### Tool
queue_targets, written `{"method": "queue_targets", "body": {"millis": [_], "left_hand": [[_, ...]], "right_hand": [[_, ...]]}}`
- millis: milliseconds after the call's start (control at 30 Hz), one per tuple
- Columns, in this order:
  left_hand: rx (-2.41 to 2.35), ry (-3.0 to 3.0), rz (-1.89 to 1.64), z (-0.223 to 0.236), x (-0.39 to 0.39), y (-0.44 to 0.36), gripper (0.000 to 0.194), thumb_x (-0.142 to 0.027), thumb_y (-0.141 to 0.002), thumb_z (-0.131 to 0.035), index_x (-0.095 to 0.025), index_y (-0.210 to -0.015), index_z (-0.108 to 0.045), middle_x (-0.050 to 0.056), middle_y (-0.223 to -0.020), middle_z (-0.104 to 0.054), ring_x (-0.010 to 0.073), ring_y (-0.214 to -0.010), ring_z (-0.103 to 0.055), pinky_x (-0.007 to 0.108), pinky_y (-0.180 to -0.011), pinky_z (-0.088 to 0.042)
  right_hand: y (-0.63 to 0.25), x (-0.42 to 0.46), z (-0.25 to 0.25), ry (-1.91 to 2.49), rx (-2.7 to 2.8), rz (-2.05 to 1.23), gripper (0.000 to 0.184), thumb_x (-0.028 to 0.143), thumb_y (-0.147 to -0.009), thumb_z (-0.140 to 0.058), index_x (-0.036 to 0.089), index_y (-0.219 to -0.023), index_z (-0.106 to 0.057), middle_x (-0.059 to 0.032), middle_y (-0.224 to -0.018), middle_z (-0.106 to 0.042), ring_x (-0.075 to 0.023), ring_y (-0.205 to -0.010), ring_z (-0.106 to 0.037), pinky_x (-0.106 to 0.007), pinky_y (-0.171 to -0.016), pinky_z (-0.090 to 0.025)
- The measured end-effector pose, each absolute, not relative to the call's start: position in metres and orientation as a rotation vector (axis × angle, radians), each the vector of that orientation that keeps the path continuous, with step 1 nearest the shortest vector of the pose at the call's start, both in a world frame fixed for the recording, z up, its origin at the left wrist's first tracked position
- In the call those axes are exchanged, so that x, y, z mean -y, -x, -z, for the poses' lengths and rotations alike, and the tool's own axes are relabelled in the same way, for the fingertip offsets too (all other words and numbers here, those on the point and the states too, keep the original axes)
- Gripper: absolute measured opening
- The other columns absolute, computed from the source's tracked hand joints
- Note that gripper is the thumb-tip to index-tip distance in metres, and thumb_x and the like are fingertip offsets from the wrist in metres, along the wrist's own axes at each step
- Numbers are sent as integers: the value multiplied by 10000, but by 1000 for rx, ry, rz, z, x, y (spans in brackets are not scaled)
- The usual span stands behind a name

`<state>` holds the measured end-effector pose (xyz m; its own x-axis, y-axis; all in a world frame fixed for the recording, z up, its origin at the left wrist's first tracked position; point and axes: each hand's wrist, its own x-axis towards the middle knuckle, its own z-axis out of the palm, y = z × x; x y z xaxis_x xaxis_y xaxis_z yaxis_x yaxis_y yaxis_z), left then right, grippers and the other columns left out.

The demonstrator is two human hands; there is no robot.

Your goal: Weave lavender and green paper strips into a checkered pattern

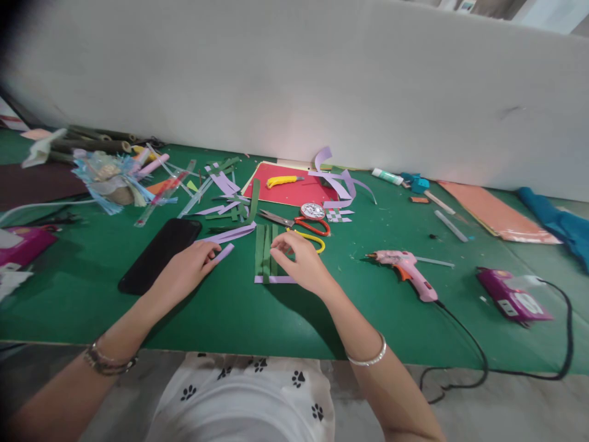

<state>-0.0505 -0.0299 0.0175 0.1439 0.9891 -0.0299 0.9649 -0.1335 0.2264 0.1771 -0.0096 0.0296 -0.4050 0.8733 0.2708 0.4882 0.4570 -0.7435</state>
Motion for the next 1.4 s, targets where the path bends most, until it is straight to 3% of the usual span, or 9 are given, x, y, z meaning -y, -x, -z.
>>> {"method": "queue_targets", "body": {"millis": [167,333,533,733,967,1100,1200,1267,1400], "left_hand": [[-1922,-2162,-132,-18,26,52,285,-162,-795,-477,-130,-1071,-538,69,-871,-599,189,-747,-591,253,-639,-442],[-1861,-2188,-139,-19,28,54,324,-266,-806,-489,-88,-1072,-540,92,-892,-588,197,-747,-588,264,-638,-439],[-1803,-2004,-12,-25,21,59,548,-291,-814,-457,-88,-1313,-354,-2,-660,-603,172,-648,-591,227,-495,-342],[-1878,-1947,58,-30,16,54,516,-268,-815,-410,-124,-1309,-372,5,-657,-623,189,-663,-608,238,-498,-337],[-1750,-1940,-160,-27,23,58,533,-298,-824,-365,-93,-1315,-334,-8,-620,-589,176,-583,-582,244,-517,-379],[-1502,-2093,-339,-32,30,68,539,-365,-826,-364,-163,-1325,-337,8,-744,-587,153,-642,-566,233,-575,-422],[-1310,-2247,-297,-33,29,79,422,-357,-816,-377,-226,-1198,-499,64,-1059,-576,185,-931,-554,264,-770,-446],[-1253,-2341,-225,-30,25,86,365,-362,-787,-435,-240,-1104,-570,74,-1252,-487,239,-1151,-442,328,-921,-388],[-1267,-2357,-125,-19,20,93,271,-386,-784,-465,-231,-952,-611,82,-1261,-481,253,-1200,-399,358,-954,-371]], "right_hand": [[-178,8,-26,1167,1987,-792,62,235,-778,-468,194,-774,-515,-3,-724,-559,-115,-663,-518,-258,-627,-424],[-178,7,-25,1153,1990,-822,71,238,-773,-467,189,-757,-516,-4,-715,-555,-112,-650,-510,-250,-607,-416],[-180,6,-24,1151,2021,-809,86,230,-787,-462,184,-737,-514,-1,-707,-536,-108,-653,-498,-242,-605,-410],[-180,6,-22,1145,2028,-799,96,221,-779,-462,186,-706,-514,-2,-694,-546,-110,-641,-496,-247,-597,-411],[-181,5,-24,1163,2019,-786,107,230,-776,-463,189,-694,-520,-3,-689,-562,-109,-630,-500,-250,-591,-410],[-181,5,-22,1165,2023,-798,111,227,-775,-461,189,-688,-518,-2,-693,-568,-110,-636,-504,-252,-598,-412],[-181,5,-21,1152,2023,-815,113,228,-775,-457,187,-688,-516,-4,-706,-571,-107,-640,-504,-252,-604,-414],[-181,4,-21,1151,2019,-810,114,229,-773,-455,187,-686,-515,-4,-701,-568,-107,-636,-503,-251,-601,-414],[-182,4,-22,1161,2007,-808,109,227,-767,-461,190,-685,-522,-2,-698,-573,-110,-637,-507,-254,-605,-418]]}}
